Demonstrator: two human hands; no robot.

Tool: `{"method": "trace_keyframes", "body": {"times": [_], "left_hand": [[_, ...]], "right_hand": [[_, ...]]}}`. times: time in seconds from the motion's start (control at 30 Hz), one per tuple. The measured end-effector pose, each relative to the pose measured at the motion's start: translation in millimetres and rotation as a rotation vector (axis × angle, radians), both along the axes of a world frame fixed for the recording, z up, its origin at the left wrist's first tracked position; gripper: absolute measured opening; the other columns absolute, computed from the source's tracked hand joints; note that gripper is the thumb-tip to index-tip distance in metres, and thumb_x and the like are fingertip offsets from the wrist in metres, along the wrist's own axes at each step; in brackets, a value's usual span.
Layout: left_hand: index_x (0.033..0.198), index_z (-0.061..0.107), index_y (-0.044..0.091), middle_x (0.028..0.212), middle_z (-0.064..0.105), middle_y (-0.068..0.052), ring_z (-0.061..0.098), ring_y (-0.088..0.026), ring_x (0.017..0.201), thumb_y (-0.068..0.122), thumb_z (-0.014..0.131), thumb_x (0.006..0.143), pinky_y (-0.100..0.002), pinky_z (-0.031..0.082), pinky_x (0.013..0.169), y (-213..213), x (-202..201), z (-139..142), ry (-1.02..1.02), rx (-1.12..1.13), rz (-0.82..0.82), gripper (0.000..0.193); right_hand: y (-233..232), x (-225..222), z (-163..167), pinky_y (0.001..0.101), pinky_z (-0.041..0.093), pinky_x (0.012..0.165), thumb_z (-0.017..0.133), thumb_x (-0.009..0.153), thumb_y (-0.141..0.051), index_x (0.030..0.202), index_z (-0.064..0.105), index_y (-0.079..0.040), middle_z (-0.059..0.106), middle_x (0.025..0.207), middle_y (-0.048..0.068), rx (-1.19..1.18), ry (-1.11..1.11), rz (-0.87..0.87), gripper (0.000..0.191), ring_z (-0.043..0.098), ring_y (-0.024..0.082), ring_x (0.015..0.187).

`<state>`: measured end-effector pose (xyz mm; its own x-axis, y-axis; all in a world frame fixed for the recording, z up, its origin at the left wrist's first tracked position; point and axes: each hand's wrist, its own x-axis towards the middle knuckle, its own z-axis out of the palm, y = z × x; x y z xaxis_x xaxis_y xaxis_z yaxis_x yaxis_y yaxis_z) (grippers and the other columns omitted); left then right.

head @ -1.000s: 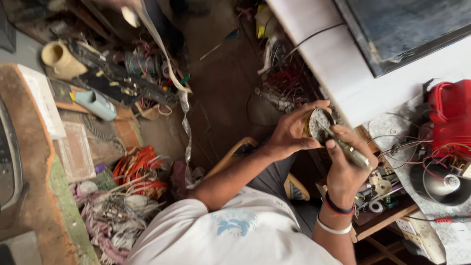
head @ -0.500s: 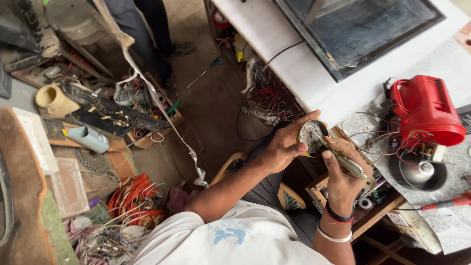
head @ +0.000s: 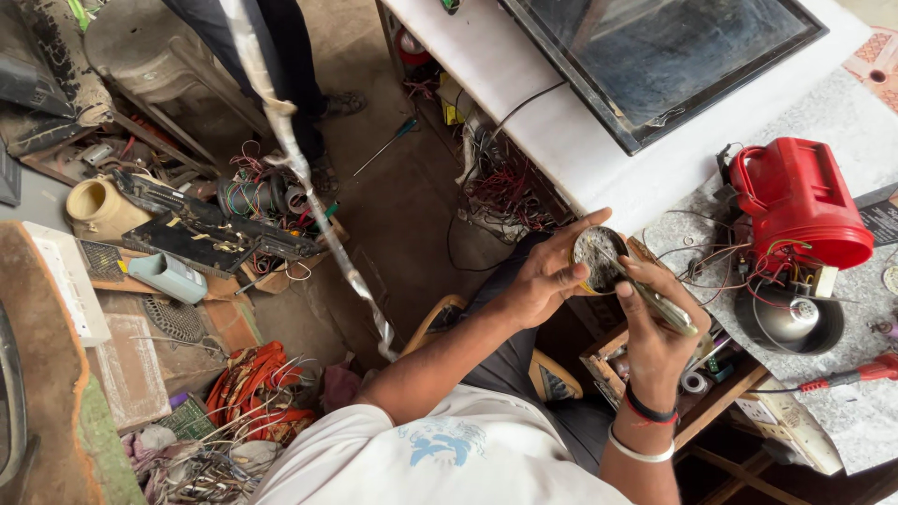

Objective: The person repairs an electric appliance with a red plastic housing and a motor unit on a cluttered workbench. They unwrap a paper packet of parts, strip and position wires, scrape residue from a round metal disc with a small tool, solder the wires using a soldering iron, and adjust and reassemble the components.

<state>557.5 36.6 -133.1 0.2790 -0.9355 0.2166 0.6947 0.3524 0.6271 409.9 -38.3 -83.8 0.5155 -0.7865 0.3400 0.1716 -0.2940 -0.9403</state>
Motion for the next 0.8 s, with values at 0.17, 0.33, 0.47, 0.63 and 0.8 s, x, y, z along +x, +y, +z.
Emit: {"method": "trace_keyframes", "body": {"times": [0.17, 0.33, 0.47, 0.63, 0.8], "left_hand": [[0.168, 0.029, 0.007, 0.126, 0.060, 0.000, 0.053, -0.005, 0.105, 0.035, 0.079, 0.097, -0.020, 0.047, 0.085, -5.9, -4.2, -3.4, -0.042, -0.003, -0.045, 0.091], [0.168, 0.030, 0.009, 0.128, 0.061, 0.002, 0.047, -0.004, 0.091, 0.037, 0.079, 0.097, -0.020, 0.039, 0.072, -17.8, -8.8, -10.2, -0.045, -0.021, -0.082, 0.091], [0.165, 0.029, 0.008, 0.120, 0.059, 0.000, 0.049, -0.004, 0.091, 0.034, 0.078, 0.101, -0.019, 0.042, 0.075, -26.9, -11.1, -13.5, -0.019, -0.046, -0.118, 0.085], [0.167, 0.029, 0.010, 0.141, 0.058, -0.005, 0.060, -0.014, 0.126, 0.031, 0.077, 0.097, -0.033, 0.055, 0.107, -38.4, -11.9, -11.3, 0.039, -0.011, -0.162, 0.088], [0.169, 0.029, 0.008, 0.144, 0.057, -0.008, 0.059, -0.018, 0.130, 0.028, 0.075, 0.100, -0.038, 0.055, 0.111, -44.3, -12.0, -9.6, 0.066, -0.028, -0.177, 0.086]], "right_hand": [[-2.4, -8.9, -4.9, 0.0236, 0.052, 0.094, 0.077, 0.094, 0.001, 0.114, 0.074, 0.001, 0.075, 0.115, 0.011, 0.055, 0.071, -0.080, 0.020, 0.067, 0.012, 0.104], [-6.8, -10.6, -15.3, 0.0236, 0.052, 0.096, 0.078, 0.095, 0.001, 0.116, 0.073, 0.002, 0.074, 0.115, 0.011, 0.021, 0.032, -0.130, 0.022, 0.067, 0.012, 0.104], [-12.7, -11.4, -27.0, 0.0256, 0.054, 0.095, 0.077, 0.096, 0.000, 0.116, 0.072, 0.002, 0.075, 0.116, 0.014, 0.083, -0.033, -0.186, 0.020, 0.070, 0.014, 0.104], [-21.8, -17.5, -43.2, 0.0288, 0.056, 0.097, 0.075, 0.099, 0.001, 0.121, 0.069, 0.005, 0.072, 0.123, 0.020, 0.263, -0.296, -0.147, 0.024, 0.070, 0.018, 0.103], [-28.1, -23.9, -55.6, 0.0293, 0.056, 0.098, 0.074, 0.100, 0.001, 0.124, 0.066, 0.006, 0.071, 0.125, 0.022, 0.312, -0.345, -0.146, 0.026, 0.070, 0.018, 0.102]]}}
